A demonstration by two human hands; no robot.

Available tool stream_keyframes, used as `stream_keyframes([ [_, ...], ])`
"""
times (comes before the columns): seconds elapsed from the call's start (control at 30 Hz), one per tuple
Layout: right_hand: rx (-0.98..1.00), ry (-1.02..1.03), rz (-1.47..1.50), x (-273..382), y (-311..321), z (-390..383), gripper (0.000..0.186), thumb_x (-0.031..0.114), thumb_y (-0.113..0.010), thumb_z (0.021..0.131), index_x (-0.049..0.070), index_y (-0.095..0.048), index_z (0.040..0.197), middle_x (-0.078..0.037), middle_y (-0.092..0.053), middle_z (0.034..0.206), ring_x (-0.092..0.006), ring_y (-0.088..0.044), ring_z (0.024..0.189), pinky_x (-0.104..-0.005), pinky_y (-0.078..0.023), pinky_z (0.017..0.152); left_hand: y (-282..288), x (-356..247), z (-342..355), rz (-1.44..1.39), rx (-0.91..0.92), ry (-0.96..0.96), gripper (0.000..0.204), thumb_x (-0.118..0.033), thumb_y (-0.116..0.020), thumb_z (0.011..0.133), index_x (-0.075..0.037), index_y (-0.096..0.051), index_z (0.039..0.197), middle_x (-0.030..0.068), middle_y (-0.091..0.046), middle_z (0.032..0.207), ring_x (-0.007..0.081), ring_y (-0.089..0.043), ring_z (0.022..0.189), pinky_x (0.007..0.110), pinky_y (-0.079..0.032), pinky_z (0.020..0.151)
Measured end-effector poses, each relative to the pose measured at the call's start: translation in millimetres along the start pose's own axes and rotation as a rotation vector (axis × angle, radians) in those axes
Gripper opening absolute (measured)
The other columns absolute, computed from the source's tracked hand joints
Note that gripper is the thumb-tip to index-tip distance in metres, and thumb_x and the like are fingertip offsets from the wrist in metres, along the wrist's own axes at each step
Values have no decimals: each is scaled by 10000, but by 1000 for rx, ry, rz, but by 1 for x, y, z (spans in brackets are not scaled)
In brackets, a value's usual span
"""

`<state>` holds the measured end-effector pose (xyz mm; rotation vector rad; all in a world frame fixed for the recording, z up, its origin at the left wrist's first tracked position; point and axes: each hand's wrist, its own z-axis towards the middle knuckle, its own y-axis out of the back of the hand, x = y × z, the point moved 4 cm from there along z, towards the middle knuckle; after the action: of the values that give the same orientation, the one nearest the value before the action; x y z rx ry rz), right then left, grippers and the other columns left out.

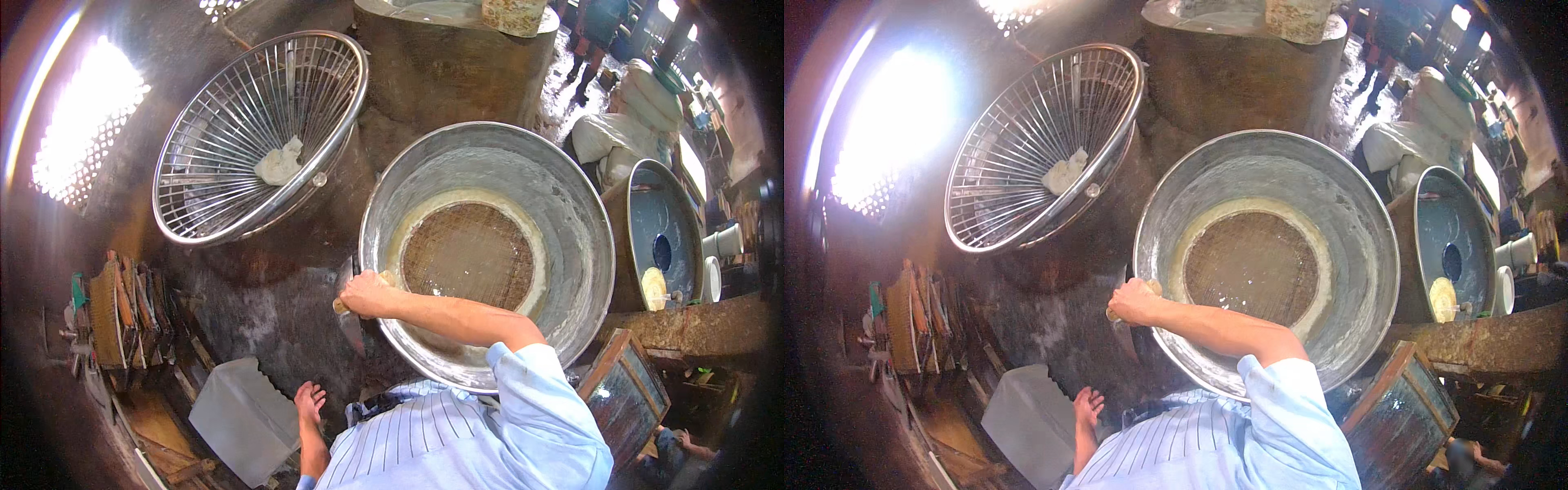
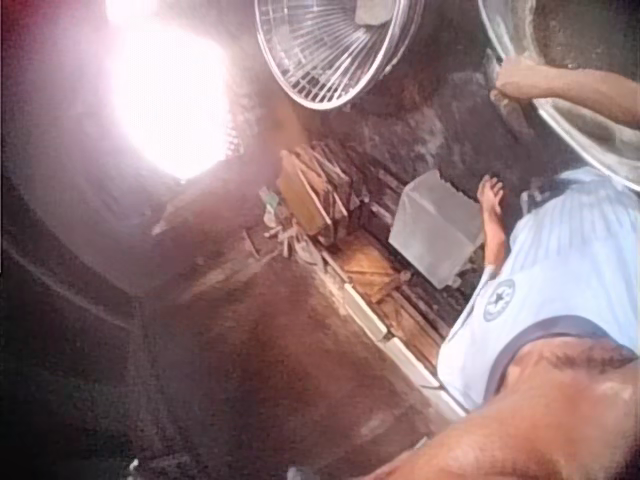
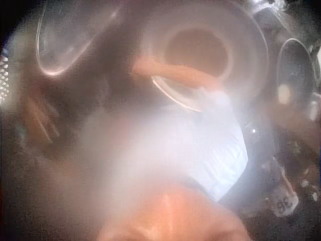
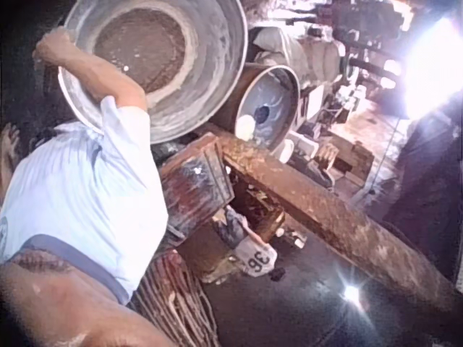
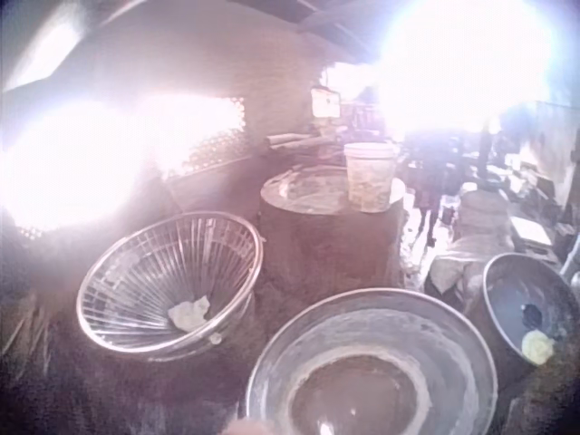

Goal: The person scoops a liquid pulp mixture from a large metal basin using a ladle and pours it onto a cloth-lined wooden frame. They then place a second cloth on top, press the layers, and remove the top cloth to reveal a formed sheet of material. The process is repeated to create multiple sheets.

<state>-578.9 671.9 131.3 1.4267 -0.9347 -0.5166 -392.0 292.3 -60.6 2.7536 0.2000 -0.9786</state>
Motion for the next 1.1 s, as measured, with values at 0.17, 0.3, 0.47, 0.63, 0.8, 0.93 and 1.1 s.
stream_keyframes([
  [0.17, 73, -38, 81, -13, -32, 11, 123, 184, -625, 726, 123, -717, 779, -59, -684, 770, -243, -673, 749, -406, -504, 587, -8, 14, -15, 28, -44, 41, 411, -267, -463, 900, -75, -444, 1262, 142, -582, 1111, 271, -608, 871, 404, -488, 691],
  [0.3, 69, -14, -90, -6, -46, 19, 129, 212, -612, 738, 134, -714, 748, -49, -680, 742, -233, -664, 718, -412, -459, 517, 3, 38, -15, 46, -29, 141, 416, -262, -449, 901, -73, -434, 1271, 151, -576, 1129, 287, -608, 880, 407, -491, 697],
  [0.47, 141, -116, -148, -3, -64, 32, 145, 222, -624, 735, 132, -719, 797, -53, -684, 792, -239, -650, 825, -438, -450, 599, -1, 36, -5, 57, -13, 156, 416, -244, -459, 894, -97, -418, 1282, 148, -556, 1151, 308, -590, 919, 451, -477, 756],
  [0.63, -104, -277, 69, -8, 28, -19, 230, 245, -620, 758, 138, -693, 947, -62, -677, 913, -253, -635, 849, -461, -449, 760, -4, 32, 13, 73, 30, 211, 432, -234, -495, 873, -112, -413, 1279, 150, -536, 1161, 335, -564, 973, 494, -446, 817],
  [0.8, -1104, -842, 1265, -126, -23, -153, 251, 107, -599, 808, 80, -630, 1055, -31, -652, 864, -103, -583, 737, -236, -479, 652, -23, 19, 22, 193, 54, 211, 397, -227, -521, 851, -108, -453, 1223, 117, -594, 1015, 302, -604, 869, 445, -483, 703],
  [0.93, -1553, -1672, 1154, -202, -312, -307, 165, 42, -590, 779, 35, -598, 944, -30, -589, 767, -111, -533, 629, -256, -440, 533, -80, -35, -8, 372, -9, 196, 323, -219, -542, 847, -113, -502, 1150, 86, -615, 934, 214, -622, 727, 314, -486, 583],
  [1.1, -1175, -2602, 1799, -129, -512, -350, 157, 141, -559, 830, 74, -582, 970, -62, -565, 872, -182, -531, 732, -351, -444, 619, -110, -87, -37, 531, -64, 145, 260, -200, -534, 874, -98, -519, 1113, 77, -618, 916, 199, -633, 736, 306, -491, 582],
])
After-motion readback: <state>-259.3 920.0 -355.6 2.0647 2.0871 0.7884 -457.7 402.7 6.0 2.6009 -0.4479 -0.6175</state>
